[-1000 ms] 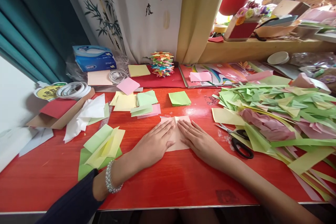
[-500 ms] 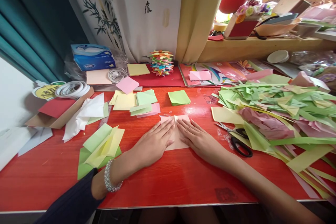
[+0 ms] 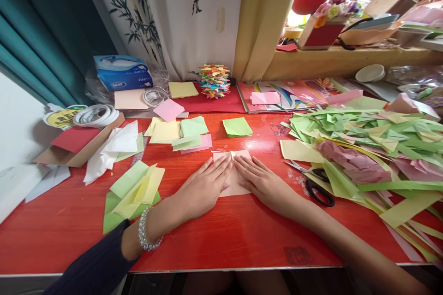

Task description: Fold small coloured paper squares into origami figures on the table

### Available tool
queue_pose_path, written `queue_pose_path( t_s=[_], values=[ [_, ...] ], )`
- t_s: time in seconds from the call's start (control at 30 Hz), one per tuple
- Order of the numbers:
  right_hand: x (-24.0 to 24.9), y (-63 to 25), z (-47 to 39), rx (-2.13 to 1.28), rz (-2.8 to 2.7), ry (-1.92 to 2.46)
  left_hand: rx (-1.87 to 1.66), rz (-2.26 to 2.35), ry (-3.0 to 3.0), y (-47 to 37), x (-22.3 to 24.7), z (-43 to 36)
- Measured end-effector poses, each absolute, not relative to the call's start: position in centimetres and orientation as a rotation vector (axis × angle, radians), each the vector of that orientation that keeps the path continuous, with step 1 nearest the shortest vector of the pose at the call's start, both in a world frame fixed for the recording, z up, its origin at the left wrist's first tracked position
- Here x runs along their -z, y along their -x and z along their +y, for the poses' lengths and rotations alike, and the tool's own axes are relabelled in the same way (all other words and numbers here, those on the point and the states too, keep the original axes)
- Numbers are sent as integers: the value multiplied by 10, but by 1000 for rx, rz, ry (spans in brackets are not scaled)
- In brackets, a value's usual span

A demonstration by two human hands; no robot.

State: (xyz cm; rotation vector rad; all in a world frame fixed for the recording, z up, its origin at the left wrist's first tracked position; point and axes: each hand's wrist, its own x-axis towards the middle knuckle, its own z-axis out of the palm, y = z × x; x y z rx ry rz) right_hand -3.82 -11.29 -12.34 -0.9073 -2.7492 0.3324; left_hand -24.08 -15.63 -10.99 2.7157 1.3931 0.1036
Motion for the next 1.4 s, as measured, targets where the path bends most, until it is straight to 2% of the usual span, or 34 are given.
queue_pose_path(
  t_s=[0.93, 1.17, 1.3, 1.4],
  values=[
    [118, 37, -110, -435, -2801, 889, 48, 1359, -2735, 242, 104, -155],
    [113, 35, -113, -493, -2662, 969, -100, 1480, -2687, 242, 104, -155],
    [115, 39, -114, -351, -2470, 1092, -200, 1620, -2638, 237, 108, -156],
    [119, 43, -115, -214, -2608, 1020, -143, 1606, -2605, 233, 113, -156]
  ],
)
